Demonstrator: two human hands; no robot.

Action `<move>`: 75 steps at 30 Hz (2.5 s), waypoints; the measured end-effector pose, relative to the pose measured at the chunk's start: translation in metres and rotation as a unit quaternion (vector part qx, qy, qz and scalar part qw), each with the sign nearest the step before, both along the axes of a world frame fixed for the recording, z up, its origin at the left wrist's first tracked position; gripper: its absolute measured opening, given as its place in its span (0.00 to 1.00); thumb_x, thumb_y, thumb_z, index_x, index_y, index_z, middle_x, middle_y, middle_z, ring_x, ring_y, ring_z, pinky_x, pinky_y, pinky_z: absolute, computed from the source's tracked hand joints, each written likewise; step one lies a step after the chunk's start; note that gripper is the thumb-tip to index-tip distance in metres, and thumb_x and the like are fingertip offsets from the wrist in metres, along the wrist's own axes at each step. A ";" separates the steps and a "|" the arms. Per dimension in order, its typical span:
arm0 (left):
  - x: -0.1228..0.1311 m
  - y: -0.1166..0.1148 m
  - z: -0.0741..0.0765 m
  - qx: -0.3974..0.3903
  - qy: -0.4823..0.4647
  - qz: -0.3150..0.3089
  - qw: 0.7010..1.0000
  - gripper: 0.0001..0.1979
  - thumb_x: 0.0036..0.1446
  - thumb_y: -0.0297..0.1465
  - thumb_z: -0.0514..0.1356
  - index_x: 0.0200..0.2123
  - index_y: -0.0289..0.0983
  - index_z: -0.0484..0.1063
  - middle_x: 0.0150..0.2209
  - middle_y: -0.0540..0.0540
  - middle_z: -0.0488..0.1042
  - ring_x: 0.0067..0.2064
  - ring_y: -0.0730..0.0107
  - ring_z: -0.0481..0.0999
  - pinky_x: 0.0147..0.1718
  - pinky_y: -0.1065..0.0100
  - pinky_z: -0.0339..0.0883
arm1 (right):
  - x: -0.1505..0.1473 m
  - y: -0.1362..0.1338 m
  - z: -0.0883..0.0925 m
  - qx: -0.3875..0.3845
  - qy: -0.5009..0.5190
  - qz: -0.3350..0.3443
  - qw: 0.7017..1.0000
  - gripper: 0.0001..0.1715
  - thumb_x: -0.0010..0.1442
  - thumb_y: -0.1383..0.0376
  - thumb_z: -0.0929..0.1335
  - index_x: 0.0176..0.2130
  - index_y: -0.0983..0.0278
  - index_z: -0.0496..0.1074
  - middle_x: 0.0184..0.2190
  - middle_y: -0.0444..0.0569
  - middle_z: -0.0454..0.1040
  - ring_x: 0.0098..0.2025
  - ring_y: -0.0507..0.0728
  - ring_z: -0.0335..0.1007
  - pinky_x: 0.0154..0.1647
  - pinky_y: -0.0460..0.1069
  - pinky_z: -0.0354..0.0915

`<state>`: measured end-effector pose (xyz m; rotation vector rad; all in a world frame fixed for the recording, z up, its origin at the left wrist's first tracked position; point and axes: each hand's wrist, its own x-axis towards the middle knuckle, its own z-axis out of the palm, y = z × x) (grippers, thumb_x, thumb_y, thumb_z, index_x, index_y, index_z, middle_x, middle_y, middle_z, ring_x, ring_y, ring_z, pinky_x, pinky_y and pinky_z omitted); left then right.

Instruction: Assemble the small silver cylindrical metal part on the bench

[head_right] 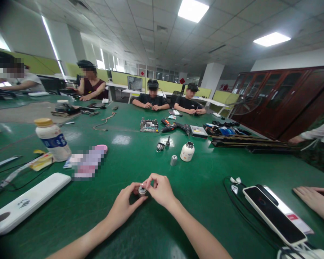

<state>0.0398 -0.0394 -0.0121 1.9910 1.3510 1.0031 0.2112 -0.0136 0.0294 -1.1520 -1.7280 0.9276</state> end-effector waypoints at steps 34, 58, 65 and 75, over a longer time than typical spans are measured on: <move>0.000 0.001 -0.001 0.005 -0.012 0.007 1.000 0.13 0.55 0.38 0.63 0.45 0.43 0.74 0.41 0.47 0.80 0.41 0.60 0.78 0.42 0.60 0.69 | -0.003 -0.003 -0.003 0.050 -0.091 -0.041 0.994 0.14 0.49 0.60 0.76 0.23 0.62 0.70 0.19 0.39 0.67 0.20 0.48 0.53 0.21 0.43 0.49; 0.000 0.000 -0.001 0.017 0.001 0.011 1.000 0.14 0.54 0.36 0.65 0.44 0.43 0.72 0.38 0.49 0.79 0.39 0.62 0.77 0.41 0.62 0.67 | 0.022 0.024 -0.016 0.025 -0.011 -0.045 0.999 0.15 0.56 0.63 0.70 0.21 0.62 0.66 0.35 0.51 0.82 0.23 0.51 0.70 0.22 0.44 0.56; 0.000 0.000 0.000 0.020 0.005 0.018 1.000 0.14 0.54 0.36 0.64 0.44 0.43 0.72 0.37 0.49 0.79 0.38 0.62 0.77 0.41 0.62 0.68 | 0.024 0.031 -0.036 -0.012 -0.038 -0.041 0.998 0.12 0.54 0.66 0.69 0.21 0.63 0.68 0.34 0.49 0.82 0.19 0.49 0.65 0.20 0.44 0.54; 0.000 0.000 -0.001 0.010 0.005 0.002 1.000 0.14 0.56 0.38 0.63 0.45 0.43 0.73 0.39 0.48 0.79 0.40 0.61 0.77 0.42 0.61 0.67 | 0.007 0.003 0.010 -0.024 0.042 0.074 0.996 0.15 0.54 0.64 0.71 0.21 0.64 0.67 0.34 0.49 0.81 0.21 0.48 0.61 0.23 0.44 0.55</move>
